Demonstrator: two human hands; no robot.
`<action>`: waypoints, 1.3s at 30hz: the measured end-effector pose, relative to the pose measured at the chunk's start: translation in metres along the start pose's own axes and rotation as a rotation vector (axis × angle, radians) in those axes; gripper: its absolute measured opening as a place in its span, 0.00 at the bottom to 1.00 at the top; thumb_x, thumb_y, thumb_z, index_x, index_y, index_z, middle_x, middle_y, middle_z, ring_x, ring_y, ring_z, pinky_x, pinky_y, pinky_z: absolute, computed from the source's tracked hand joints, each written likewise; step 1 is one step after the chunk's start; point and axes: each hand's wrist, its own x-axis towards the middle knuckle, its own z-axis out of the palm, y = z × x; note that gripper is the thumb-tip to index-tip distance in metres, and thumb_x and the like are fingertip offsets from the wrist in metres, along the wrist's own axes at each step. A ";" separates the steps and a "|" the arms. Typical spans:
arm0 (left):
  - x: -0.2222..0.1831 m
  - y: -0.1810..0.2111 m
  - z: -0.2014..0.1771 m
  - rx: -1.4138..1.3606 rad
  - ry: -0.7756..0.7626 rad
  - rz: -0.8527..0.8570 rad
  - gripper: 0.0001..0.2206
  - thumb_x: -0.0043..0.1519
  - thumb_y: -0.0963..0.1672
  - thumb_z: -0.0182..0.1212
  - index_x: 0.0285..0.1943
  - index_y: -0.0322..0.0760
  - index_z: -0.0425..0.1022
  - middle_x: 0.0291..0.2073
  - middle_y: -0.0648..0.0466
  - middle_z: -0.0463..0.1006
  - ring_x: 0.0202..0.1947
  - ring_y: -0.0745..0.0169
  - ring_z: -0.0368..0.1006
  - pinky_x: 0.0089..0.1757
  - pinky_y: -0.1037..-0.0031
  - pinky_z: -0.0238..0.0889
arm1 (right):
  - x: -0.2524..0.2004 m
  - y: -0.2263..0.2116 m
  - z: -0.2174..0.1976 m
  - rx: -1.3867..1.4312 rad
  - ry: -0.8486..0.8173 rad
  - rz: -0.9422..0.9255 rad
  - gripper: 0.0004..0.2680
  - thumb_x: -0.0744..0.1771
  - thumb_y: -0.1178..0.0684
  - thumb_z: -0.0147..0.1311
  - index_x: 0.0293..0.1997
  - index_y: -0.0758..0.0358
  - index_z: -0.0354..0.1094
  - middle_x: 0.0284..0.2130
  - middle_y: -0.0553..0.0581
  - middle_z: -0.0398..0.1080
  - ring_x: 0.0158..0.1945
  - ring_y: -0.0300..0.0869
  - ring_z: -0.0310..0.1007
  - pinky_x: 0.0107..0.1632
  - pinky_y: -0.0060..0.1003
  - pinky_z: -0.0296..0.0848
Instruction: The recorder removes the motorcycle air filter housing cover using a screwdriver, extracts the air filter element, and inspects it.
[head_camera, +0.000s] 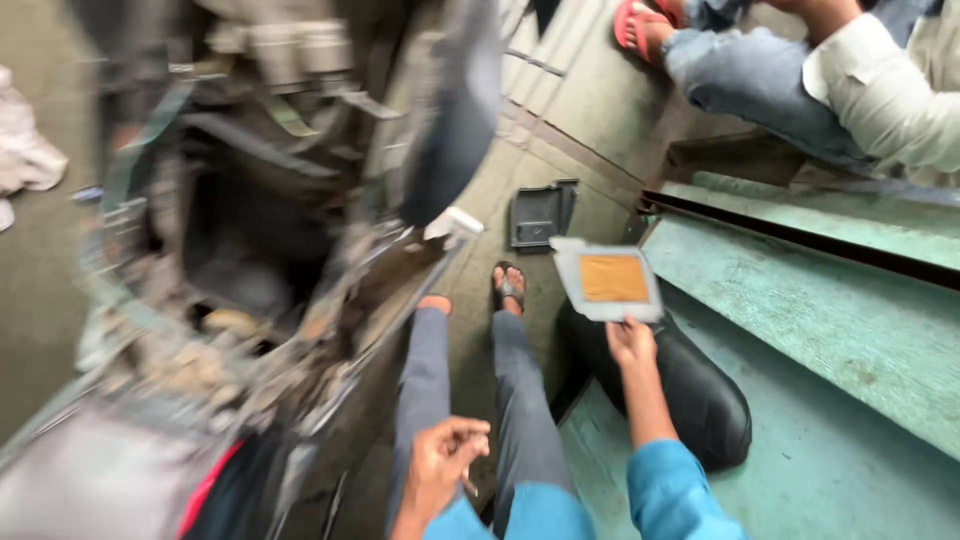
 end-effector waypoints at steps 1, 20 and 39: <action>0.008 -0.016 0.006 -0.061 -0.006 0.010 0.10 0.60 0.38 0.64 0.49 0.27 0.81 0.31 0.51 0.82 0.24 0.77 0.72 0.22 0.80 0.69 | 0.015 0.010 0.011 -0.100 -0.019 -0.003 0.14 0.71 0.58 0.43 0.66 0.56 0.61 0.61 0.55 0.68 0.65 0.48 0.67 0.67 0.49 0.65; 0.153 -0.319 -0.053 0.065 0.268 0.530 0.06 0.61 0.32 0.61 0.44 0.22 0.82 0.24 0.45 0.78 0.21 0.66 0.75 0.26 0.77 0.68 | 0.272 0.135 0.161 -0.715 -0.220 -0.656 0.04 0.71 0.62 0.56 0.47 0.66 0.63 0.36 0.54 0.66 0.39 0.43 0.70 0.43 0.40 0.75; 0.280 0.023 0.120 -0.131 0.078 0.110 0.29 0.61 0.38 0.60 0.74 0.34 0.60 0.24 0.56 0.71 0.15 0.77 0.59 0.19 0.83 0.51 | -0.094 -0.068 0.244 -1.464 -0.608 -2.072 0.03 0.64 0.65 0.57 0.39 0.69 0.76 0.43 0.60 0.79 0.47 0.51 0.80 0.53 0.45 0.81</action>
